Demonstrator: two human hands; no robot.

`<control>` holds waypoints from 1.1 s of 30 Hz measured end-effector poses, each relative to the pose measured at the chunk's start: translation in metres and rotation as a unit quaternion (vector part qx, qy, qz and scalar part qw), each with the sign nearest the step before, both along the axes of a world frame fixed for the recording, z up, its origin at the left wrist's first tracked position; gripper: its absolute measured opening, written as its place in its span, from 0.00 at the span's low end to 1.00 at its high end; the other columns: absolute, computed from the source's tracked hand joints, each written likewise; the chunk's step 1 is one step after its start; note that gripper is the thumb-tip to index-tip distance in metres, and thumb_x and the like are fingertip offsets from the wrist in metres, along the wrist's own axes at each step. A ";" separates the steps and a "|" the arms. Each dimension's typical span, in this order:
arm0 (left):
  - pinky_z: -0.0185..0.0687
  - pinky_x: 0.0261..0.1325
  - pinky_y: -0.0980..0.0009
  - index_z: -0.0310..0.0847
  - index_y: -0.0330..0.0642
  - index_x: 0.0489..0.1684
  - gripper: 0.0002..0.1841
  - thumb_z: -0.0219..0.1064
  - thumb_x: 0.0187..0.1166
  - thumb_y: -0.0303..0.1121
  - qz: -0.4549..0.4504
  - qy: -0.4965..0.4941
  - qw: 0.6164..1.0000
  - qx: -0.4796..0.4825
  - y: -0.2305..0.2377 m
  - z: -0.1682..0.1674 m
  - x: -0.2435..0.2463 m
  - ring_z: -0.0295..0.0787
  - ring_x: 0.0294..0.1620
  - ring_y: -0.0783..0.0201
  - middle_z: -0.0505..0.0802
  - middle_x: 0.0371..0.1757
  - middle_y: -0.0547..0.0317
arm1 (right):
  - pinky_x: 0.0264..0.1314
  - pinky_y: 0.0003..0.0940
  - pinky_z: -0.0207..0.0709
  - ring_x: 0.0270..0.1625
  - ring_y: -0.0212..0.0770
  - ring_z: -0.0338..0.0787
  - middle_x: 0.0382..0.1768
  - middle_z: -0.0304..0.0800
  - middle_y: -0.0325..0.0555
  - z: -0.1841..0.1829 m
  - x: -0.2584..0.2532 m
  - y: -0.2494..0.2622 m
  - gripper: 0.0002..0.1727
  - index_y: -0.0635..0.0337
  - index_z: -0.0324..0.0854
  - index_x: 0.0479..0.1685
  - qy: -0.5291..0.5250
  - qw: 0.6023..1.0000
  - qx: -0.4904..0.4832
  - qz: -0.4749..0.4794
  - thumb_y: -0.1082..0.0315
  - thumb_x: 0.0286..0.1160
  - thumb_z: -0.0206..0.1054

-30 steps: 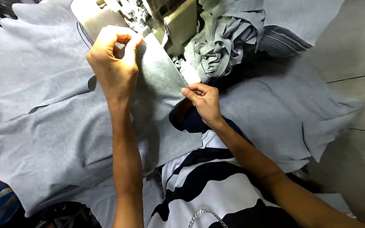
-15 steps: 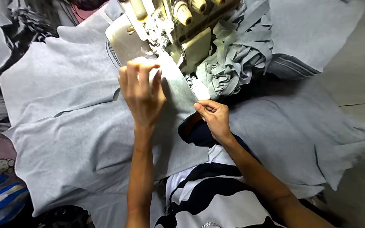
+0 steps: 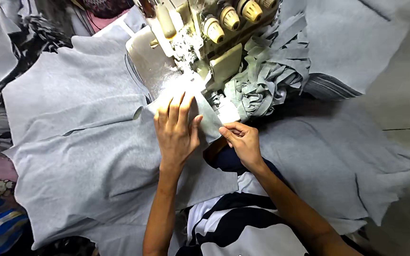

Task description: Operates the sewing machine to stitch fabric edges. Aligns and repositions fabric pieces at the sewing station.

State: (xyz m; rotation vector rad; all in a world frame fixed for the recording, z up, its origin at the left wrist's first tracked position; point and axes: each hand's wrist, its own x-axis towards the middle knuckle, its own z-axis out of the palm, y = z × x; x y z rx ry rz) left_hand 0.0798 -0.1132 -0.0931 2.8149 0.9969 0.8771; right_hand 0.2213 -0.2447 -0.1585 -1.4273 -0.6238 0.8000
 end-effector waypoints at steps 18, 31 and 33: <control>0.52 0.87 0.47 0.54 0.40 0.93 0.36 0.51 0.89 0.53 0.015 -0.010 0.997 -0.072 -0.009 0.009 0.025 0.67 0.86 0.50 0.73 0.87 0.48 | 0.22 0.18 0.74 0.19 0.23 0.79 0.26 0.91 0.37 0.011 -0.003 -0.018 0.05 0.66 0.89 0.43 0.032 0.998 0.049 -0.020 0.72 0.76 0.73; 0.50 0.89 0.47 0.58 0.46 0.92 0.37 0.51 0.88 0.57 0.007 -0.011 1.000 -0.028 -0.003 -0.004 0.026 0.67 0.86 0.49 0.75 0.85 0.49 | 0.35 0.24 0.85 0.33 0.26 0.90 0.42 0.97 0.37 0.026 0.052 -0.023 0.09 0.56 0.91 0.52 -0.289 0.957 0.001 -0.033 0.65 0.83 0.67; 0.48 0.90 0.46 0.57 0.46 0.93 0.37 0.50 0.88 0.58 0.011 -0.010 0.999 -0.032 -0.005 -0.004 0.025 0.66 0.87 0.49 0.75 0.86 0.48 | 0.35 0.30 0.85 0.35 0.32 0.90 0.46 0.95 0.43 0.052 0.085 -0.024 0.11 0.58 0.89 0.56 -0.422 0.903 -0.020 -0.080 0.65 0.85 0.66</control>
